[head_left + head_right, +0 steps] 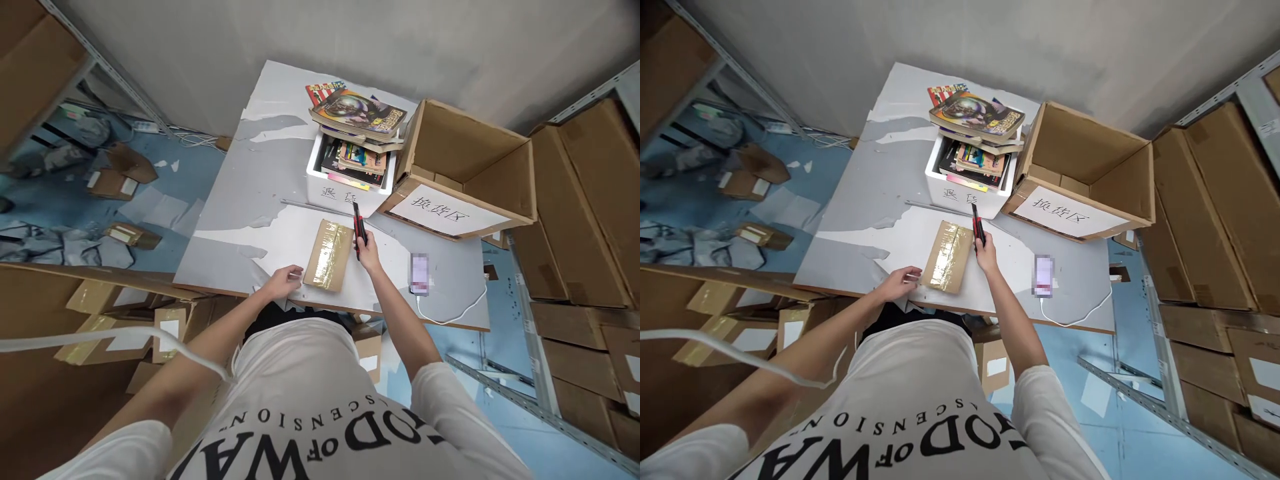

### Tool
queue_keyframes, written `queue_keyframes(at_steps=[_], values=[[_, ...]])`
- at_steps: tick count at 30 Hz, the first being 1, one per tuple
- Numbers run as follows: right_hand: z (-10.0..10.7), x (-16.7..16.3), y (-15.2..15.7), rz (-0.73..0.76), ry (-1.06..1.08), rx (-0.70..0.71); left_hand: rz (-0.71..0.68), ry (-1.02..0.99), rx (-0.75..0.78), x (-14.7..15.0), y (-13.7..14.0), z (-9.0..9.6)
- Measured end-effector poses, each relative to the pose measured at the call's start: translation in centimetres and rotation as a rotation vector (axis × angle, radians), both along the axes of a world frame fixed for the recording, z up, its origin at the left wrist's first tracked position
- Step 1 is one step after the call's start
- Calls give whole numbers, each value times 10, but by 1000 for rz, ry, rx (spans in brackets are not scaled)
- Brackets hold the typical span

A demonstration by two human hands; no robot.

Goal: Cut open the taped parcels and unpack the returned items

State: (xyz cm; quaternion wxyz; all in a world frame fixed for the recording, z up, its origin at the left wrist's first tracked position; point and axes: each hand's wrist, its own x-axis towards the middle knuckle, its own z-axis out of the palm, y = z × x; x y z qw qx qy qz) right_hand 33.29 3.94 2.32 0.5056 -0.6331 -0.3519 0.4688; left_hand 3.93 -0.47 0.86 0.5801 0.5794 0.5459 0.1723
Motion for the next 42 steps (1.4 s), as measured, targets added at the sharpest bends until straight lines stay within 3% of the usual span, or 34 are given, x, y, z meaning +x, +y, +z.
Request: queue_keyframes(at_steps=[4, 9, 14, 20, 27, 31, 36, 39, 42], values=[[0, -8, -56, -93, 25, 18, 60, 187, 183, 16, 53, 12], [-1, -38, -127, -191, 324, -123, 29, 121, 328, 63, 124, 19], [-2, -71, -159, -281, 611, -235, -72, 99, 334, 89, 150, 10], [3, -84, -158, -280, 641, -234, -37, 135, 280, 87, 145, 6], [-1, -52, -139, -219, 491, -179, 152, 188, 336, 57, 119, 20], [8, -27, -110, -106, 316, -150, 296, 203, 332, 29, 94, 25], [16, -9, -62, 27, 177, -70, 405, 217, 291, 2, 61, 12], [14, -9, -40, 76, 111, -40, 418, 226, 274, -8, 42, 4], [11, -16, -27, 37, 96, -53, 345, 313, 219, -14, 30, 7]])
